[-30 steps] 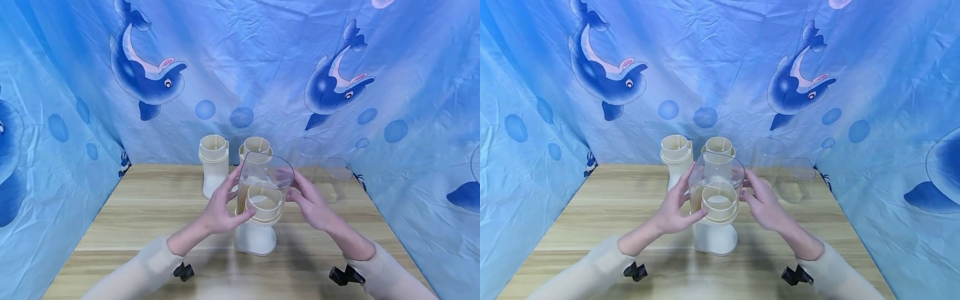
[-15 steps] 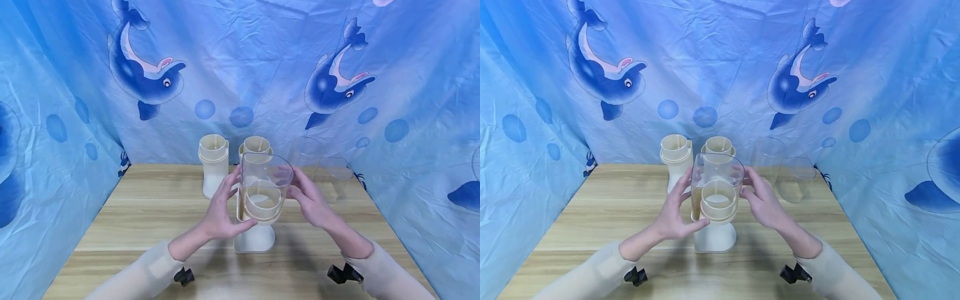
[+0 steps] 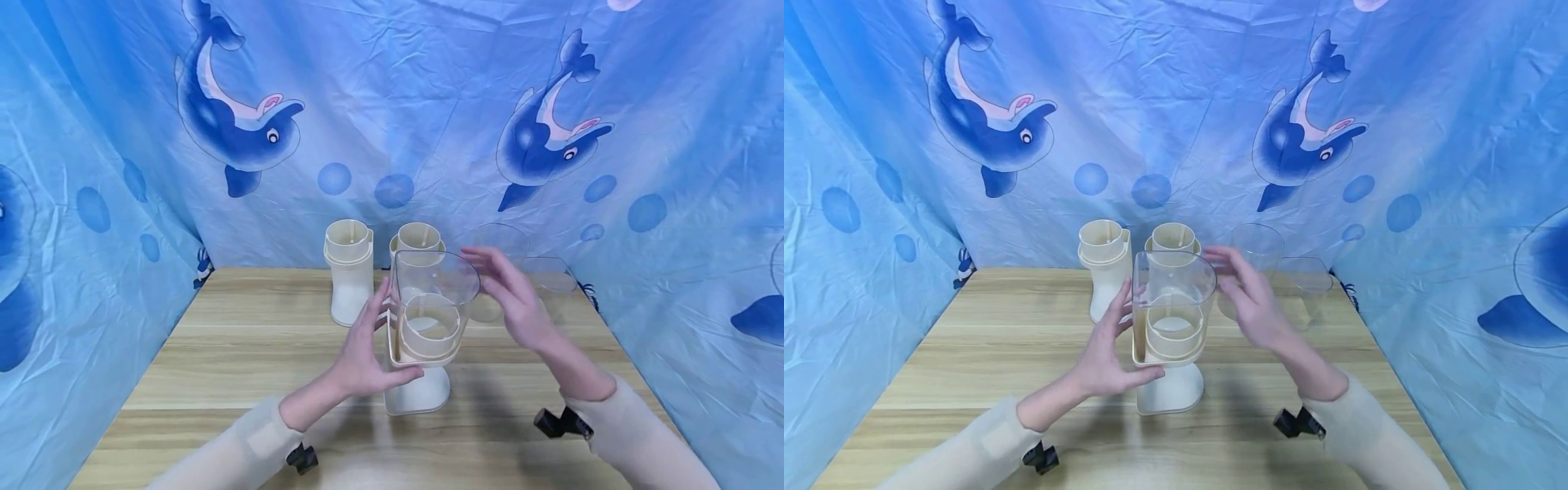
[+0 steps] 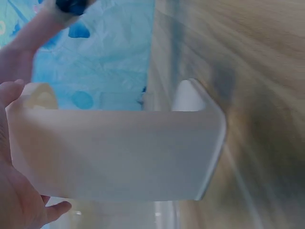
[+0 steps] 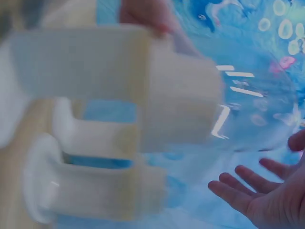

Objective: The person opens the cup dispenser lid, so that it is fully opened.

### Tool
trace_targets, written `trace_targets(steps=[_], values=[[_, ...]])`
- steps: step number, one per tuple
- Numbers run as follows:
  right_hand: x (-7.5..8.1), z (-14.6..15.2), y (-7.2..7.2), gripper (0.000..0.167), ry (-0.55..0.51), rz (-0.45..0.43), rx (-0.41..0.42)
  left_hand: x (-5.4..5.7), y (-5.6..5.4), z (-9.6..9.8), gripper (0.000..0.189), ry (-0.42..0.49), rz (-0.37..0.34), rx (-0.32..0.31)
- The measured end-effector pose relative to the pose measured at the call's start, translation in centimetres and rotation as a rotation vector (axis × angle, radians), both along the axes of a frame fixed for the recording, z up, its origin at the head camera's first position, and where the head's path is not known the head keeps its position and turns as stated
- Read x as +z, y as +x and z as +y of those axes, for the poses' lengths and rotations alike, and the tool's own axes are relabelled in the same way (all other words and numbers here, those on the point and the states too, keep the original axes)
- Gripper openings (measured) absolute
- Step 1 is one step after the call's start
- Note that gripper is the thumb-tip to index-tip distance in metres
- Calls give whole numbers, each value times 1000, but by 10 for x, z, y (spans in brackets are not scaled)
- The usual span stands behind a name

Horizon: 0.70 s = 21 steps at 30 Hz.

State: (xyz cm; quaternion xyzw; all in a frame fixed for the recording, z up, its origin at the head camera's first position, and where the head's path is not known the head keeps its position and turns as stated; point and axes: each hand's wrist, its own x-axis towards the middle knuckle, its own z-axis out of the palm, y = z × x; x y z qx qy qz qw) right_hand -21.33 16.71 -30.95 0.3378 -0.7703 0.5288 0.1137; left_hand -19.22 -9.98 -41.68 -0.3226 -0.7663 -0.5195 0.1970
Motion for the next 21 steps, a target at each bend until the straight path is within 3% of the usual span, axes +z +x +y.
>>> trace_targets(steps=[3,7,13,16,21], values=[[26,-3,-6,43,88,76,27,-7,-2,-2,143,-8,-34,-8],[54,-20,-11,60,343,183,84,-14,-6,-4,141,13,-35,-31],[73,-47,-12,92,717,245,182,-17,-10,-6,141,19,-52,-54],[76,-53,-12,93,776,225,187,-16,-10,-6,142,7,-94,-64],[80,-53,-13,87,760,200,185,-11,-11,-6,142,-28,-155,-80]])
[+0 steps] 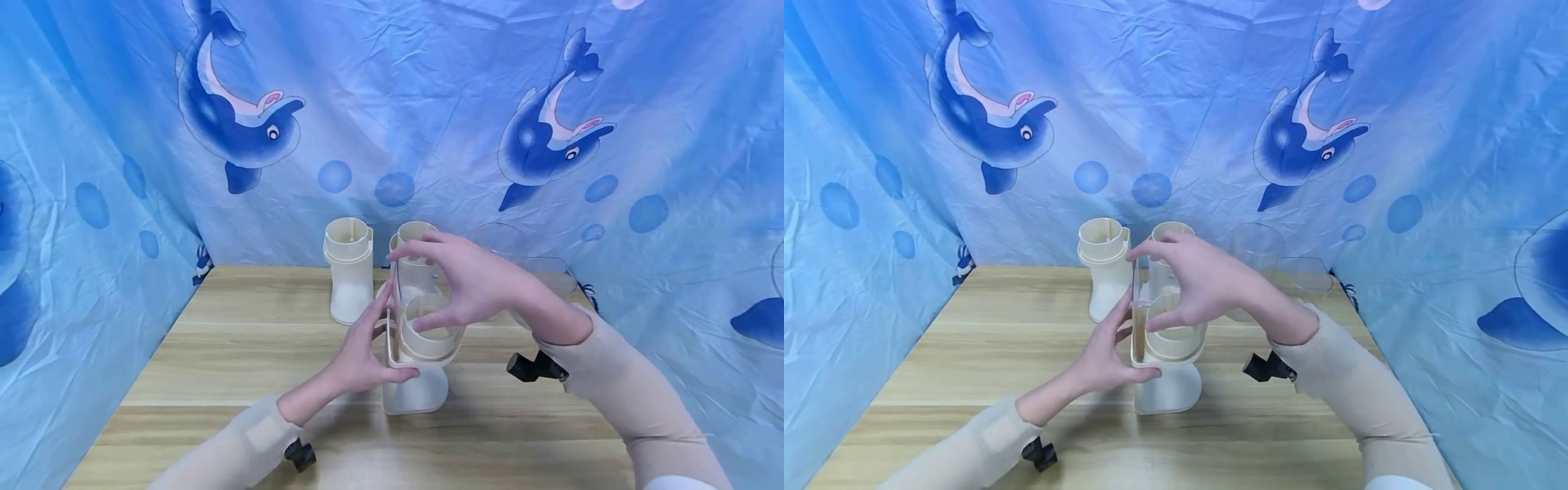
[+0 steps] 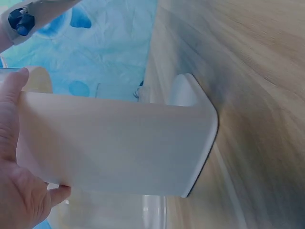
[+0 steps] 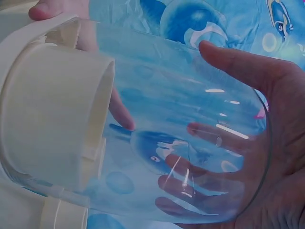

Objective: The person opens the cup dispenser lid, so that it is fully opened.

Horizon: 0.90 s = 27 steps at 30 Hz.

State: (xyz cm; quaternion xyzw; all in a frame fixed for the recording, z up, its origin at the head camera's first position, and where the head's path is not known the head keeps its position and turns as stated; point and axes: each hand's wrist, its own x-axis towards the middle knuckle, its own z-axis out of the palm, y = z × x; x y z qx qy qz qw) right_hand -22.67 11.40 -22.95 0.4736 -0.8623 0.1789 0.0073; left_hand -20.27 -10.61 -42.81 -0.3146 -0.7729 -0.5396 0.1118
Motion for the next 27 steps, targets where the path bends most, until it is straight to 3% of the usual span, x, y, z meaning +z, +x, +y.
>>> trace_targets(steps=[11,18,27], values=[[2,6,-3,83,-47,-15,27,1,-4,-2,142,-30,-24,-4],[5,-4,1,84,58,5,42,-5,-4,-5,143,-10,41,-5],[8,-12,9,77,89,17,-46,-10,-5,-3,139,1,35,-7]])
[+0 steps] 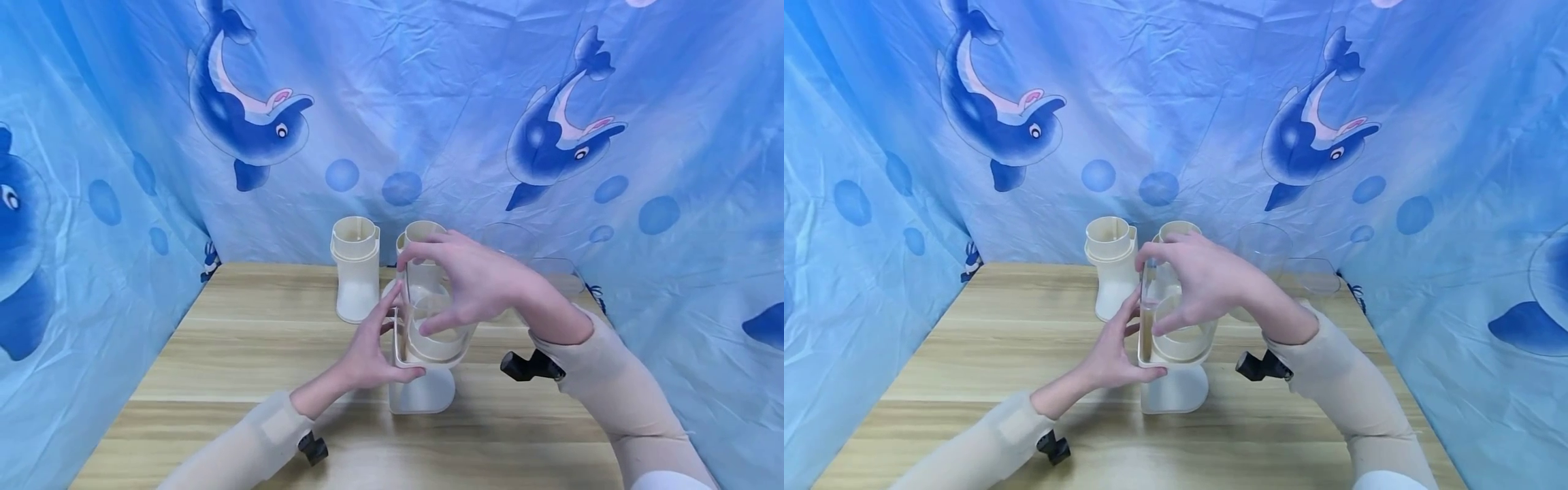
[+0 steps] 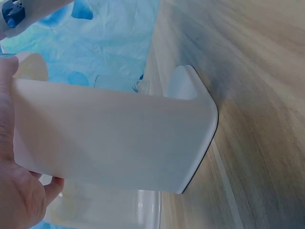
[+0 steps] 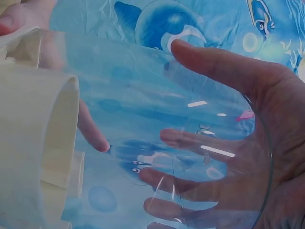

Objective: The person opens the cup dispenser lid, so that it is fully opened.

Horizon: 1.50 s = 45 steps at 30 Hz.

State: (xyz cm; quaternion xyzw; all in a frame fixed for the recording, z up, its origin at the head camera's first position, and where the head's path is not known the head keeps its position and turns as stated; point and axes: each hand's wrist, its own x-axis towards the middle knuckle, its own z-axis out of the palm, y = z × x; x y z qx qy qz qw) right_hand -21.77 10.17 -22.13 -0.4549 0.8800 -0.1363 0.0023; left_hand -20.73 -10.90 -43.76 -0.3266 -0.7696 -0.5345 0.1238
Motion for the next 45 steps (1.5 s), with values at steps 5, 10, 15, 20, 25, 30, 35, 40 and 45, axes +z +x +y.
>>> trace_targets(steps=[5,10,15,20,25,30,35,40,45], values=[[0,-1,3,76,9,9,-6,-2,1,-1,140,12,27,1],[1,-1,3,73,22,15,13,-5,2,-2,142,-23,58,-9],[-1,0,-1,73,24,1,59,-7,4,-2,143,-40,85,-13],[-2,3,-8,74,-31,2,111,-6,1,-2,144,-37,98,-8],[-3,3,-8,74,-61,8,95,-3,-1,-3,144,-25,59,-10],[-3,2,-1,74,-34,4,16,-2,-2,-3,144,-31,24,-1],[-4,2,0,74,-38,30,4,-2,-2,-4,144,-27,2,1],[-3,2,-8,73,-49,18,75,-3,-2,-4,144,-10,-10,-2],[1,2,-14,74,-47,7,102,-2,-5,-3,143,0,4,1]])
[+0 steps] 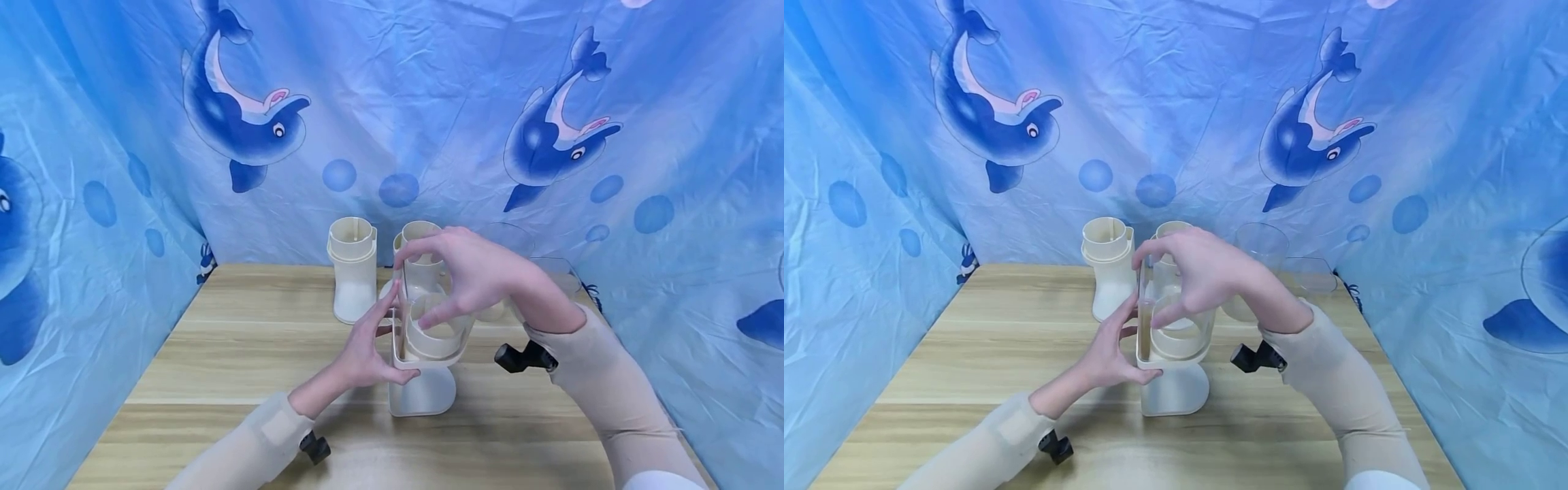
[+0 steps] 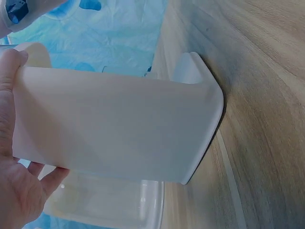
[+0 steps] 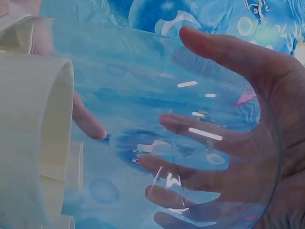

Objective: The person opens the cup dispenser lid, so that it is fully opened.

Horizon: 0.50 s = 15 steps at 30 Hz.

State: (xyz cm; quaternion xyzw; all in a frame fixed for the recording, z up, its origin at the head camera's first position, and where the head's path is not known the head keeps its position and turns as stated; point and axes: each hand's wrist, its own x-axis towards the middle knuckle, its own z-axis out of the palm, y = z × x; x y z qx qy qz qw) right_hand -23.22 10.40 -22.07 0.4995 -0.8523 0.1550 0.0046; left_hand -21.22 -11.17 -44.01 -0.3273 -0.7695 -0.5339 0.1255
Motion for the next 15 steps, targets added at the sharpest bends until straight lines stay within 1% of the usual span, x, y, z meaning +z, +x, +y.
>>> trace_targets(steps=[11,13,15], values=[[-3,0,14,73,24,15,-120,1,-2,0,144,-20,-17,-3],[-3,0,14,72,26,18,-116,1,-1,0,144,-20,-21,-7],[-2,-1,13,71,26,19,-84,0,0,-1,143,-14,-20,-7]])
